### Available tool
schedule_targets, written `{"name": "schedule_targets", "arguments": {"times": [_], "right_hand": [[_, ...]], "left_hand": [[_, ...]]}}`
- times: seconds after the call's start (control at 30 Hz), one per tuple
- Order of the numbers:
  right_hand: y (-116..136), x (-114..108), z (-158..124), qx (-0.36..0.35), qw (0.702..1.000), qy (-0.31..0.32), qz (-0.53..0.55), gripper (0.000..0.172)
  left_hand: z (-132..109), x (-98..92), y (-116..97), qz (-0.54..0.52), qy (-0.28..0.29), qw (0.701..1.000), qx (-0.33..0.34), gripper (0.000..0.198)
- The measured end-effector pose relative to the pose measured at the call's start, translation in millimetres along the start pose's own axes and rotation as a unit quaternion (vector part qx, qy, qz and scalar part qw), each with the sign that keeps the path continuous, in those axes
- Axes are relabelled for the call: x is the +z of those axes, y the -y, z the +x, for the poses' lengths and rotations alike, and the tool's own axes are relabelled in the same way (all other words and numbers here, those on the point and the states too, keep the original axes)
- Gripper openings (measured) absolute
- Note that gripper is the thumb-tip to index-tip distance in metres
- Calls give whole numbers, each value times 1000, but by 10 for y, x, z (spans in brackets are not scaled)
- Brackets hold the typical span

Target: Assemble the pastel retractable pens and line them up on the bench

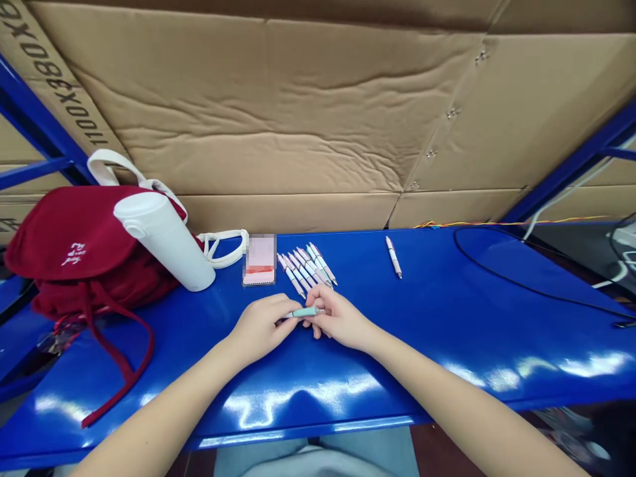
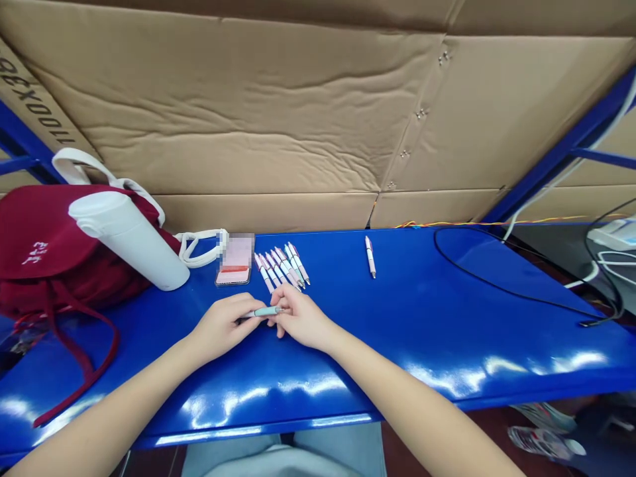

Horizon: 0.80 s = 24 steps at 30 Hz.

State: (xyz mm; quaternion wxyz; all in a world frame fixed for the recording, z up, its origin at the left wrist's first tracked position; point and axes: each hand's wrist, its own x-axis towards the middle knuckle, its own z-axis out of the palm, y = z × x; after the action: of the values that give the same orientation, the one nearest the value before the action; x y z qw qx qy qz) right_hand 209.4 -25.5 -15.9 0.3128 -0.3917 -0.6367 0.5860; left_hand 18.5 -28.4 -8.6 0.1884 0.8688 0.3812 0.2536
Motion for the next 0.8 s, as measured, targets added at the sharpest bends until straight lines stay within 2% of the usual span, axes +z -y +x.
{"name": "schedule_targets", "arguments": {"times": [0.17, 0.33, 0.5, 0.67, 0.8], "right_hand": [[34, -111, 11, -7, 999, -28, -23, 8], [56, -55, 14, 15, 998, -41, -35, 10], [49, -99, 13, -18, 994, -75, -75, 9], [77, -307, -14, -45, 968, -161, -185, 11], [100, -318, -39, -90, 946, -177, -254, 9]], "left_hand": [[-4, -21, 42, -19, -25, 999, -16, 18], [1, 16, 52, -27, -36, 999, -30, 18], [2, -5, 45, 13, -38, 999, -27, 25], [-7, -83, 104, 112, -80, 990, -39, 32], [-14, -123, 117, 146, -95, 984, -50, 30]]}}
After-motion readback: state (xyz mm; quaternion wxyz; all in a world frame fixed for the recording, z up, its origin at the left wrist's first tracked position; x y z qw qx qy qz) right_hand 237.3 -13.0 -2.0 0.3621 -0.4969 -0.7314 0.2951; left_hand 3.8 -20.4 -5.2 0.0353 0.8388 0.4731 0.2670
